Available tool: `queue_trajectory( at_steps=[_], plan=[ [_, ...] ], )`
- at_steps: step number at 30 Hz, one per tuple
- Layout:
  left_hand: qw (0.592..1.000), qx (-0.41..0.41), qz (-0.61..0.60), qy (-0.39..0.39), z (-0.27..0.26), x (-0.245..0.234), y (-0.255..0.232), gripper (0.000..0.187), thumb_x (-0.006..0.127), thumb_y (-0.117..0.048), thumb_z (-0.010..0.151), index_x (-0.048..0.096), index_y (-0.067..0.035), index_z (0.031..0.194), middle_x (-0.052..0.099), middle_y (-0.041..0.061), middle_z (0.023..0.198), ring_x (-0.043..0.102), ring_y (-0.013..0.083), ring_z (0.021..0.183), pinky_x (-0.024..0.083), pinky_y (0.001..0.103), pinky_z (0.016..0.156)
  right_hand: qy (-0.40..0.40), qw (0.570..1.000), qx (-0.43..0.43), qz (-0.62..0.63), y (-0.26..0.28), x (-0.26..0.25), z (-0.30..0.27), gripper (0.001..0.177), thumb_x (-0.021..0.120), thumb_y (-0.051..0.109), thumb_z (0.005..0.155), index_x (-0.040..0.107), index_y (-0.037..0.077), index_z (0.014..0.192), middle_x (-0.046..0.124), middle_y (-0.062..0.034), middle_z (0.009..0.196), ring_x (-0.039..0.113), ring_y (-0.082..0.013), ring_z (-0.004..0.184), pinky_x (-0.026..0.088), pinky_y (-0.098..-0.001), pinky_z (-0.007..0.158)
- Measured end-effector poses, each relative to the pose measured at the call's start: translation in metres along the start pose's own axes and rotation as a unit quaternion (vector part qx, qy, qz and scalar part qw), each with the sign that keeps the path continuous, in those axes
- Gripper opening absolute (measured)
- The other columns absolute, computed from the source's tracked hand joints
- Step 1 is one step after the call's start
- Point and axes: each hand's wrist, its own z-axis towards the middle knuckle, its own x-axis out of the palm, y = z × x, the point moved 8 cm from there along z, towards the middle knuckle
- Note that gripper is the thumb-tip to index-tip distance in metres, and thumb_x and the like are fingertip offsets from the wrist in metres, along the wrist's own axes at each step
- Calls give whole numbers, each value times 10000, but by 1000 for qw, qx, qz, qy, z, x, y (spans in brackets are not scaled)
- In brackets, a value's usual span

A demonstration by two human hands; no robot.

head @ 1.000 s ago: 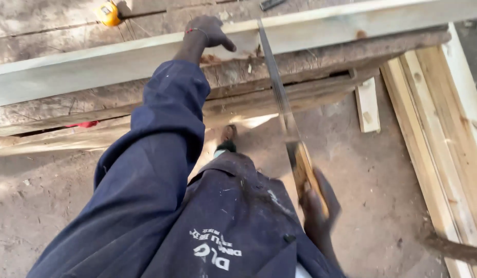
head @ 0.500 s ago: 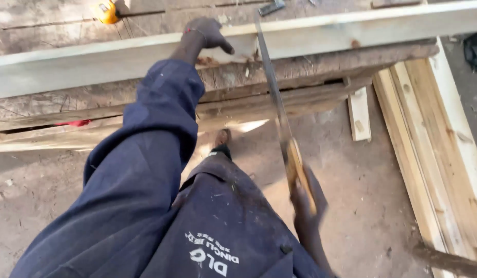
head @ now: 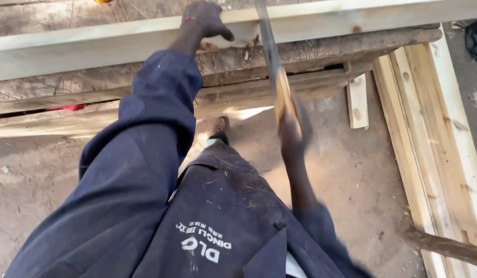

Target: Measuring wooden planks with a tape measure, marking them with a square and pencil, and cutting them to size with a hand saw.

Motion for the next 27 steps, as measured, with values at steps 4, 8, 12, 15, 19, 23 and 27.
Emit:
queue_trajectory(
  at_steps=[4, 8, 12, 15, 19, 23, 27],
  plan=[
    [998, -28, -9, 51, 6, -19, 5, 781, 812, -786, 700, 726, -145, 1137, 716, 113, 1159, 654, 365, 1070, 542, 495, 841, -18, 981, 190, -28, 62, -67, -87, 585, 590, 362, 1005, 582, -43, 1426, 638, -80, 833, 580, -140, 640, 508, -280, 594],
    [998, -47, 11, 39, -9, -4, -4, 855, 770, -857, 722, 707, -174, 1234, 728, 82, 1042, 677, 300, 971, 564, 423, 796, -35, 998, -58, 12, -23, -9, -15, 322, 598, 173, 1076, 629, -5, 1342, 720, -160, 1179, 737, -243, 1002, 641, -319, 836],
    [999, -25, -8, -20, -2, 4, 5, 780, 836, -791, 679, 741, -184, 1160, 737, 155, 1104, 682, 410, 1044, 568, 556, 788, -14, 999, 23, 32, -59, 66, 108, 387, 575, 228, 1058, 614, 81, 1414, 731, -106, 1328, 741, -138, 976, 605, -259, 706],
    [999, -3, -17, 33, 9, -22, 3, 822, 830, -757, 660, 734, -156, 1214, 722, 150, 1219, 655, 408, 1134, 531, 537, 905, -10, 1000, 25, 14, -46, 50, 90, 387, 573, 254, 1057, 639, 71, 1392, 719, -86, 1322, 703, -143, 1101, 567, -303, 863],
    [995, -30, -75, 61, 10, -10, 8, 1020, 847, -742, 682, 577, -139, 1459, 612, 142, 1410, 561, 404, 1270, 468, 530, 1004, -15, 989, 149, -1, 42, -34, -45, 499, 588, 313, 1023, 603, 9, 1418, 687, -80, 957, 617, -133, 703, 501, -260, 571],
    [997, -41, -67, 22, 13, -8, 13, 1003, 865, -752, 681, 609, -156, 1445, 637, 142, 1378, 584, 385, 1250, 489, 549, 983, -25, 981, 193, -18, 68, -65, -75, 534, 597, 355, 998, 623, -44, 1352, 655, -93, 817, 555, -153, 571, 476, -293, 498],
    [998, -59, -12, 34, -9, -7, 2, 817, 797, -801, 737, 714, -173, 1253, 741, 96, 1122, 684, 352, 1049, 567, 490, 837, 7, 998, -50, -35, -52, 45, 73, 348, 528, 202, 1102, 605, 29, 1394, 726, -127, 1176, 729, -202, 977, 634, -316, 819]
  ],
)
